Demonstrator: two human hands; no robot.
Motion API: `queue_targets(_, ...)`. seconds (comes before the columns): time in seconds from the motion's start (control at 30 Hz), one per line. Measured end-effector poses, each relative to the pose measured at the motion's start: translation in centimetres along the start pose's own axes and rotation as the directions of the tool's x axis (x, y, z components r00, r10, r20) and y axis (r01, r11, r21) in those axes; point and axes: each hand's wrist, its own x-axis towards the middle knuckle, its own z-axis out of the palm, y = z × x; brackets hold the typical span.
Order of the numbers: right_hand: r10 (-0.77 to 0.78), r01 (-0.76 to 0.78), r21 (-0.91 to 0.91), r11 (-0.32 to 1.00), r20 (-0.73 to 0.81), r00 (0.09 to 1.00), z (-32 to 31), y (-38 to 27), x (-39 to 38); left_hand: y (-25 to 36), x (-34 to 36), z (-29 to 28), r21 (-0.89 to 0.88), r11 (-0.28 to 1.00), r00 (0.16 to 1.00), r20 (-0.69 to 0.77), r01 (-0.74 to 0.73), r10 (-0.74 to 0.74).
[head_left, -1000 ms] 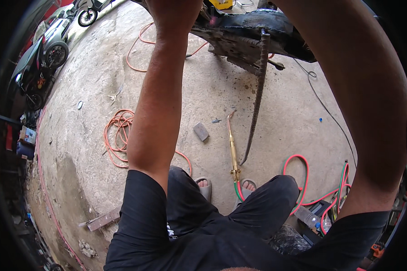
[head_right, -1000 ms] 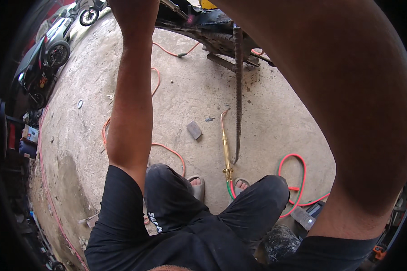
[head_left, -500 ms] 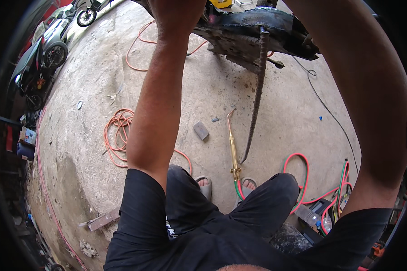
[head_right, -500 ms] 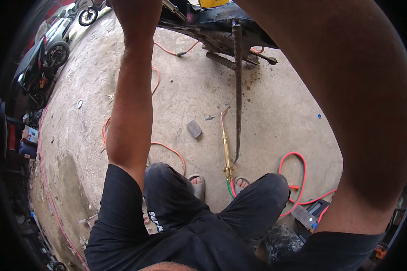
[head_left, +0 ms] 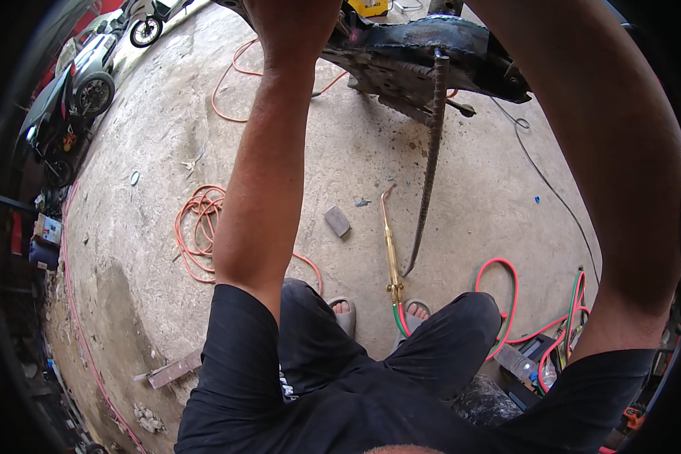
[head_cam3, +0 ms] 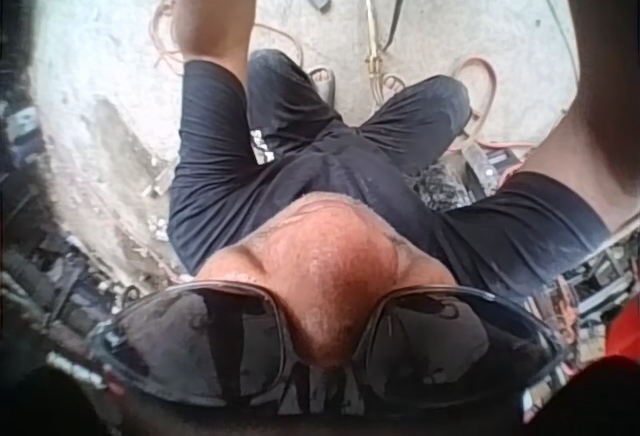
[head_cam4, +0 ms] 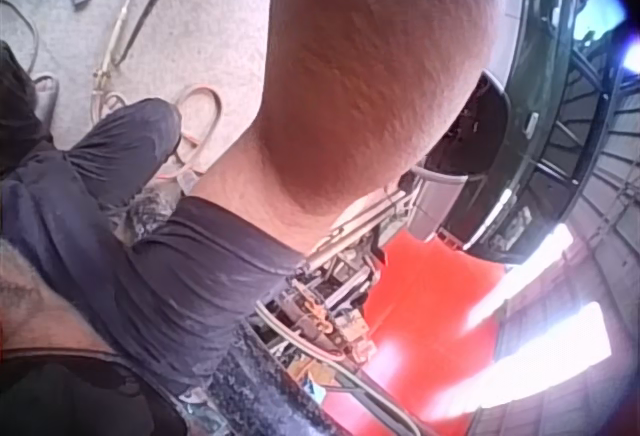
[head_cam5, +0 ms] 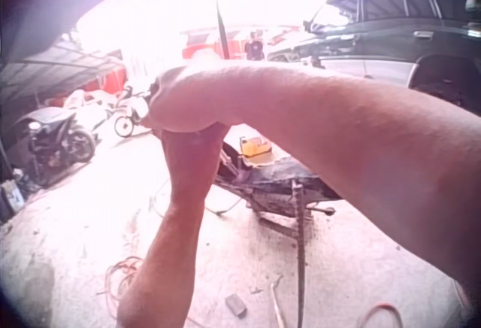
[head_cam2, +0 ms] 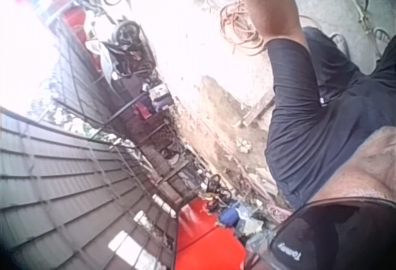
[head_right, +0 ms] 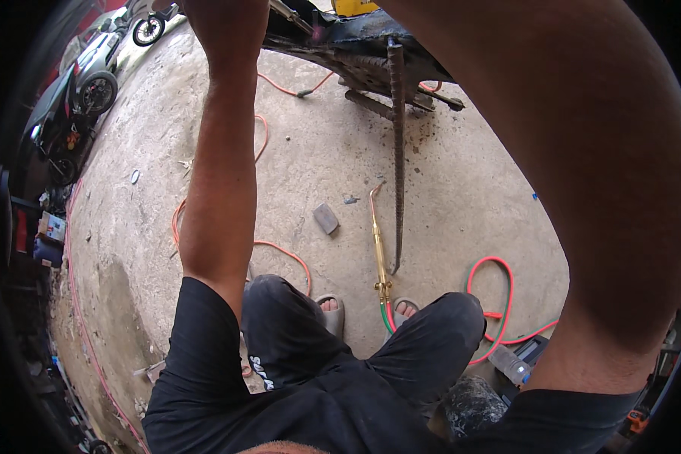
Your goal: Using an oxy-acetylene torch and filler rod to weld a metal car suspension component.
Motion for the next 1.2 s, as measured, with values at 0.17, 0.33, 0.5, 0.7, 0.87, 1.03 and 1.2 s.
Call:
queue_targets(0.17, -0.002, 0.002, 0.002, 1.0, -0.009, 1.0, 0.0, -0.1, 0.4, -0.2, -0.3, 0.0, 0.095, 0.995, 1.0, -0.008, 0.007, -0.006)
queue_targets(0.33, -0.006, 0.006, -0.003, 1.0, -0.01, 1.0, 0.0, 0.0, 0.5, -0.4, -0.6, 0.4, -0.173, 0.975, 0.99, -0.001, 0.141, -0.144)
queue_targets(0.5, -0.007, 0.007, -0.006, 1.0, -0.018, 1.0, 0.0, 0.1, 0.6, -0.9, -0.1, 0.4, 0.066, 0.997, 0.999, 0.007, -0.033, 0.032)
queue_targets(0.7, -0.004, 0.004, -0.008, 1.0, -0.026, 1.0, 0.0, 0.2, 0.7, -0.2, -0.1, 0.6, -0.148, 0.982, 0.992, -0.011, 0.119, -0.122)
queue_targets(0.87, -0.006, 0.006, -0.012, 1.0, -0.031, 0.999, 0.2, -0.1, 0.8, -0.6, 0.4, 0.3, -0.248, 0.965, 0.996, 0.025, 0.089, -0.086)
queue_targets(1.03, -0.003, 0.003, -0.013, 1.0, -0.046, 0.999, 0.3, -0.2, 1.0, -1.2, 0.4, -0.1, -0.132, 0.99, 0.998, 0.041, 0.048, -0.043)
queue_targets(1.2, -0.004, 0.003, -0.011, 1.0, -0.06, 0.998, 0.4, 0.0, 1.1, -1.6, 0.0, 0.0, -0.089, 0.995, 0.999, 0.046, 0.034, -0.03)
